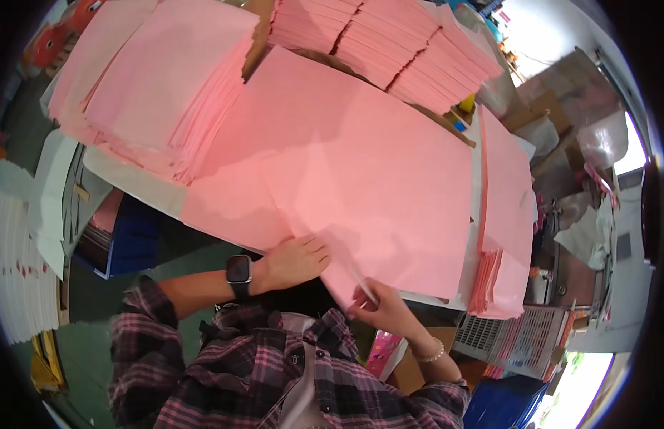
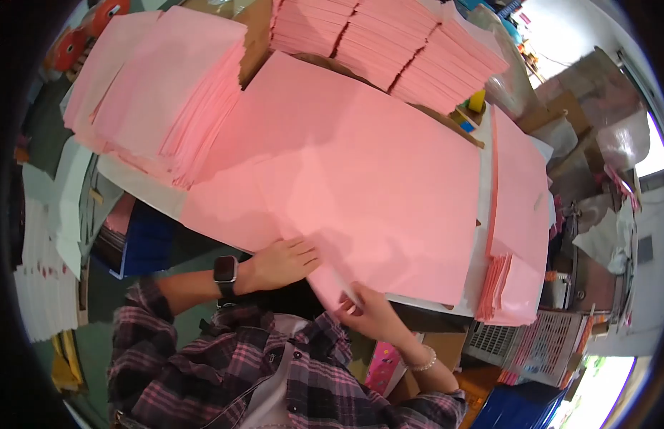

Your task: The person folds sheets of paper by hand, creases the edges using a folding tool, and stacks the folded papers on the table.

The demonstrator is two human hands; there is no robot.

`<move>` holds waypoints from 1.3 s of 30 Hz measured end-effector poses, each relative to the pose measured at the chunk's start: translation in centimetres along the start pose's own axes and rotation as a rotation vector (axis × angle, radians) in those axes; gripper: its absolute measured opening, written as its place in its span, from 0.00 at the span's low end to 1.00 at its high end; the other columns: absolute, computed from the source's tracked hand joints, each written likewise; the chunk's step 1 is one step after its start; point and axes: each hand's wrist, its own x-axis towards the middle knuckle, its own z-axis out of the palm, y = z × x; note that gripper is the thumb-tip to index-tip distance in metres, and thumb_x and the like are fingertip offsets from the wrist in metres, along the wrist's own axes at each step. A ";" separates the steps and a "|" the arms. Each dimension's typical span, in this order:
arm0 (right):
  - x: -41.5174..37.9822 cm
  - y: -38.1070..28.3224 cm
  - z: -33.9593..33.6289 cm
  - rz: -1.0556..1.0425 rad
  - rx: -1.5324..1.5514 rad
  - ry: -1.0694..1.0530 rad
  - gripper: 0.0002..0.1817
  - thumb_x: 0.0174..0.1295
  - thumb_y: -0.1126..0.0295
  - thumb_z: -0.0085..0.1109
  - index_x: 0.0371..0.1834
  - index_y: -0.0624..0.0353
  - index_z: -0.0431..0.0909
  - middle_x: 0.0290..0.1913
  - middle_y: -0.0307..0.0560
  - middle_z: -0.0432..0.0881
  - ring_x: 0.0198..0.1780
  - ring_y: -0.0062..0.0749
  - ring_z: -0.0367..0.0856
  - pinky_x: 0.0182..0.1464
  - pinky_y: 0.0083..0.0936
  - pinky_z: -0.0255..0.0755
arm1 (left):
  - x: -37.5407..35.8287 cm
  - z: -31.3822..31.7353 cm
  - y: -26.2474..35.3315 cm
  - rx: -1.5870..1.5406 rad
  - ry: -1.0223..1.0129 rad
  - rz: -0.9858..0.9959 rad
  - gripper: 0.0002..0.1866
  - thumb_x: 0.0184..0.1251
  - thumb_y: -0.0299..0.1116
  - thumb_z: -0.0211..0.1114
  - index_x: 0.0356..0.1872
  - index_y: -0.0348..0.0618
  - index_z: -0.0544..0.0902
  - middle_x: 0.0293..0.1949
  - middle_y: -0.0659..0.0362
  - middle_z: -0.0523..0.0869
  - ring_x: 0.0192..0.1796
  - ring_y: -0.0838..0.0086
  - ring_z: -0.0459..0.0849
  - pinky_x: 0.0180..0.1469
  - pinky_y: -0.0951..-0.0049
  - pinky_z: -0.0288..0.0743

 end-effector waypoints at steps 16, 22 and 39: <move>3.2 9.9 -7.9 0.263 1.198 0.456 0.11 0.68 0.67 0.57 0.45 0.63 0.81 0.45 0.39 0.78 0.36 0.16 0.74 0.26 0.13 0.55 | 0.6 -0.7 -5.8 -1.010 0.355 -0.687 0.20 0.68 0.41 0.63 0.24 0.32 0.80 0.16 0.53 0.75 0.21 0.73 0.72 0.26 0.69 0.68; 4.7 10.7 -5.4 0.323 0.698 0.506 0.11 0.66 0.67 0.62 0.44 0.64 0.81 0.35 0.33 0.78 0.28 0.12 0.68 0.24 0.12 0.55 | 2.2 1.2 -7.7 -0.861 0.362 -0.803 0.22 0.68 0.42 0.63 0.23 0.31 0.75 0.14 0.57 0.70 0.20 0.77 0.64 0.25 0.69 0.65; 6.3 10.7 -4.7 0.391 0.537 0.635 0.09 0.59 0.71 0.69 0.36 0.63 0.81 0.23 0.32 0.78 0.19 0.11 0.65 0.20 0.12 0.55 | 3.0 0.0 -8.1 -0.688 0.456 -0.823 0.21 0.58 0.37 0.69 0.42 0.31 0.71 0.26 0.44 0.82 0.33 0.48 0.84 0.36 0.56 0.76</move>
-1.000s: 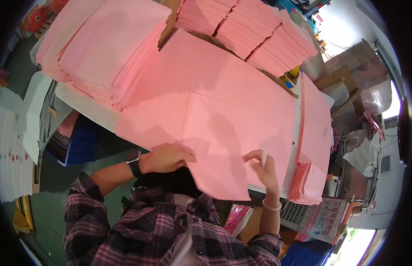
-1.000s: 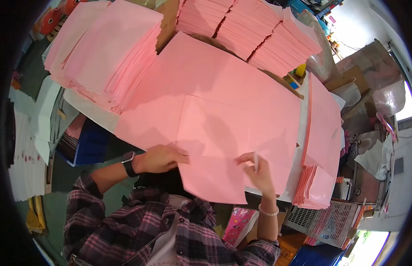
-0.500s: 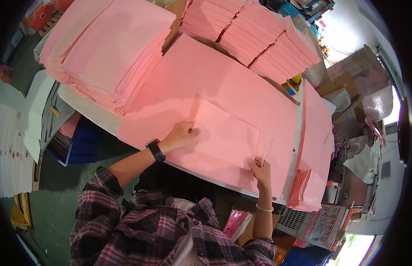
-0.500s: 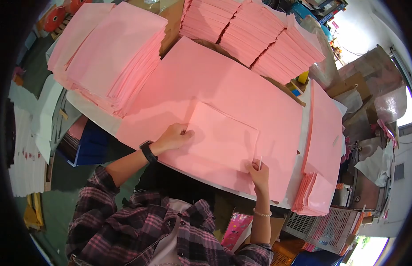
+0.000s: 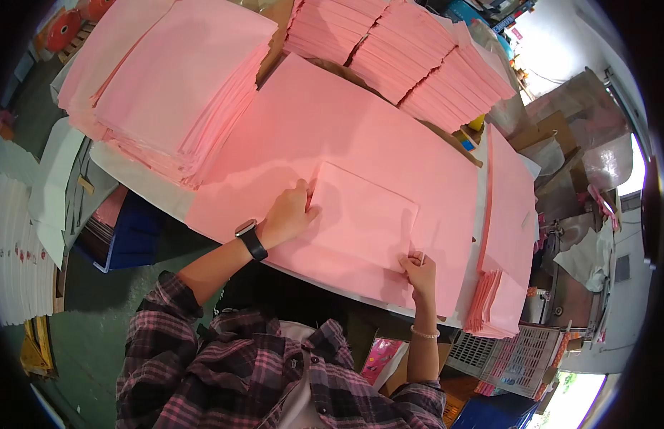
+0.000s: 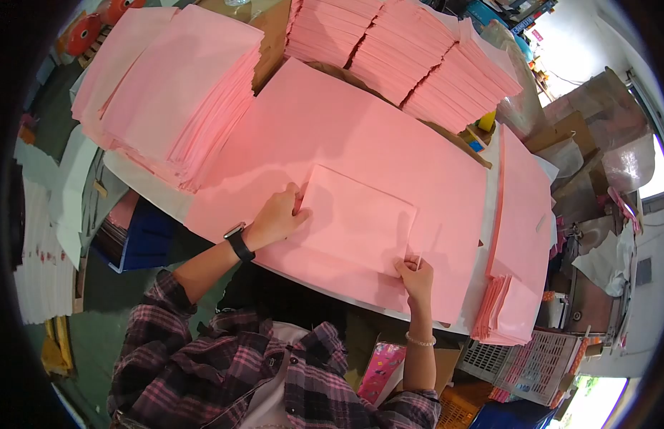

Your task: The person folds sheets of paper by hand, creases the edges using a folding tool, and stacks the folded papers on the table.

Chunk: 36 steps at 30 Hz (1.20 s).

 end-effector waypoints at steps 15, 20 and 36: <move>0.1 0.1 0.0 0.014 0.015 0.005 0.12 0.57 0.69 0.72 0.37 0.64 0.81 0.24 0.34 0.79 0.20 0.12 0.68 0.22 0.12 0.58 | 0.4 -1.7 0.8 0.255 -0.037 -0.032 0.22 0.59 0.39 0.69 0.44 0.37 0.69 0.26 0.47 0.84 0.31 0.50 0.85 0.34 0.55 0.77; 0.4 0.5 -0.2 -0.010 -0.016 -0.001 0.13 0.58 0.67 0.71 0.37 0.65 0.81 0.24 0.34 0.79 0.22 0.14 0.70 0.24 0.14 0.62 | 0.9 -2.8 1.7 0.365 -0.145 0.101 0.31 0.57 0.41 0.71 0.58 0.38 0.68 0.45 0.47 0.83 0.49 0.54 0.82 0.46 0.58 0.76; -2.8 -7.0 14.4 -1.297 -0.750 0.075 0.07 0.55 0.74 0.62 0.37 0.53 0.81 0.33 0.41 0.81 0.36 0.36 0.80 0.33 0.32 0.73 | 4.8 -3.0 -3.2 0.754 -0.204 0.663 0.38 0.58 0.47 0.69 0.70 0.52 0.68 0.73 0.58 0.66 0.77 0.56 0.58 0.78 0.50 0.45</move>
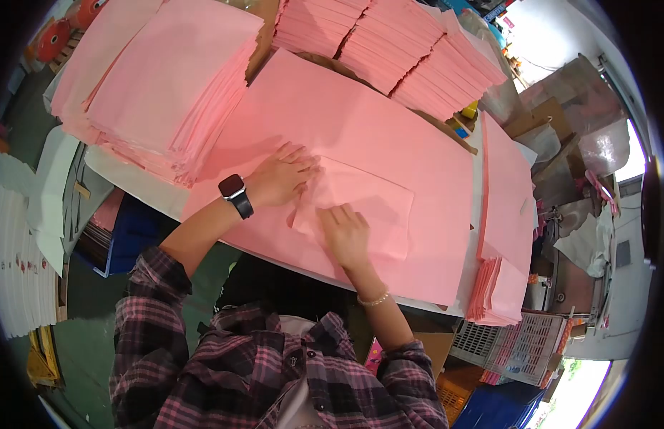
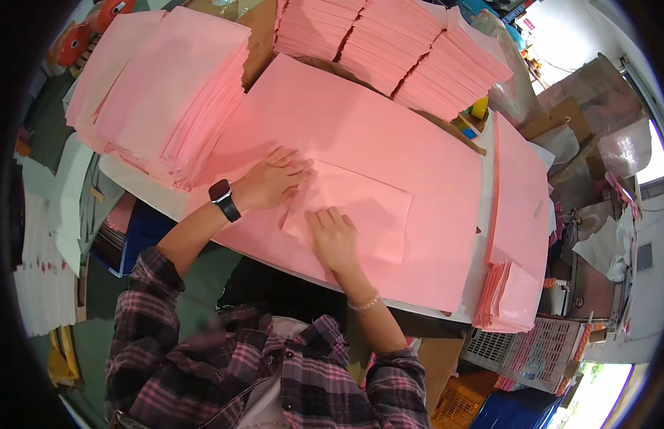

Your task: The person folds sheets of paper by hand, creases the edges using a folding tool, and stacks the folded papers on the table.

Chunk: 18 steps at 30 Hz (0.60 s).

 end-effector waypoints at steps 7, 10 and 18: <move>-4.1 -3.3 -2.0 0.050 0.266 -0.093 0.07 0.51 0.70 0.69 0.32 0.55 0.83 0.30 0.41 0.82 0.30 0.35 0.81 0.30 0.28 0.73 | 0.2 -3.3 0.8 -0.091 -0.181 -0.023 0.53 0.43 0.62 0.73 0.72 0.49 0.65 0.75 0.54 0.61 0.78 0.53 0.54 0.78 0.47 0.41; -4.5 -4.7 -1.3 0.454 0.406 0.061 0.07 0.53 0.69 0.70 0.31 0.58 0.83 0.29 0.43 0.83 0.28 0.36 0.82 0.30 0.28 0.74 | 0.2 -4.1 1.1 -0.069 -0.274 0.006 0.67 0.28 0.70 0.75 0.74 0.44 0.60 0.76 0.48 0.57 0.79 0.52 0.49 0.78 0.46 0.35; -11.3 2.3 -5.2 1.135 0.157 0.147 0.07 0.57 0.70 0.65 0.30 0.63 0.83 0.26 0.47 0.84 0.28 0.28 0.82 0.33 0.28 0.75 | 0.1 -3.0 1.2 -0.031 -0.212 0.030 0.75 0.20 0.73 0.76 0.73 0.34 0.59 0.75 0.42 0.58 0.79 0.50 0.49 0.79 0.47 0.33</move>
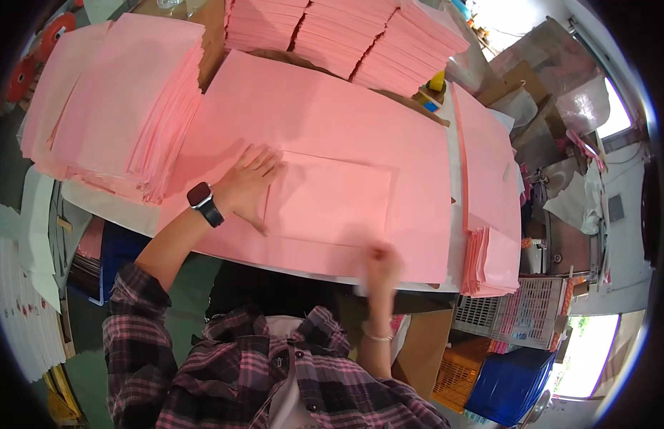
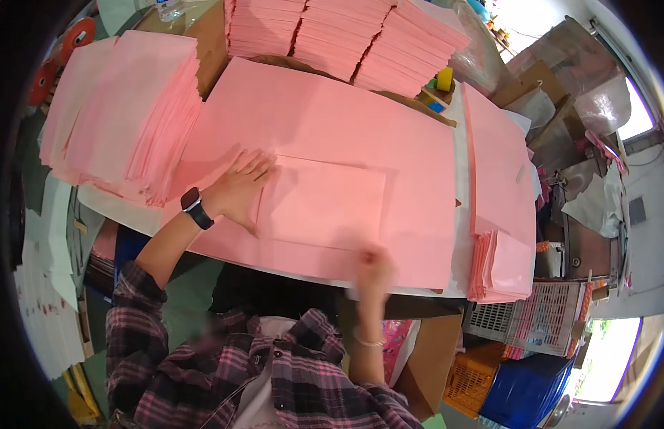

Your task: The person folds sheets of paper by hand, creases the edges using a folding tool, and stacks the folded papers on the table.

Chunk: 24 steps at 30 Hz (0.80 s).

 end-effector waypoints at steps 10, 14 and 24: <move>1.7 -0.6 -3.7 -0.598 -0.208 -0.087 0.16 0.60 0.68 0.59 0.50 0.59 0.75 0.41 0.49 0.79 0.32 0.46 0.83 0.30 0.40 0.76 | -1.7 -0.5 6.9 -0.631 0.410 -0.135 0.37 0.60 0.46 0.71 0.66 0.37 0.68 0.64 0.45 0.74 0.66 0.53 0.72 0.69 0.51 0.62; 2.9 -2.9 -2.5 -0.858 -0.393 -0.413 0.22 0.58 0.68 0.60 0.57 0.57 0.71 0.41 0.49 0.80 0.31 0.45 0.84 0.30 0.39 0.78 | -4.7 0.9 12.1 -2.055 -0.209 -0.487 0.22 0.74 0.45 0.59 0.54 0.35 0.75 0.53 0.48 0.81 0.55 0.65 0.82 0.56 0.69 0.79; 1.8 -5.4 0.5 -0.988 -0.481 -0.350 0.23 0.53 0.71 0.58 0.55 0.57 0.73 0.33 0.45 0.81 0.31 0.39 0.84 0.29 0.33 0.79 | -3.3 3.1 10.4 -2.066 -0.026 -0.548 0.21 0.76 0.43 0.57 0.57 0.34 0.74 0.57 0.48 0.80 0.60 0.64 0.80 0.63 0.68 0.76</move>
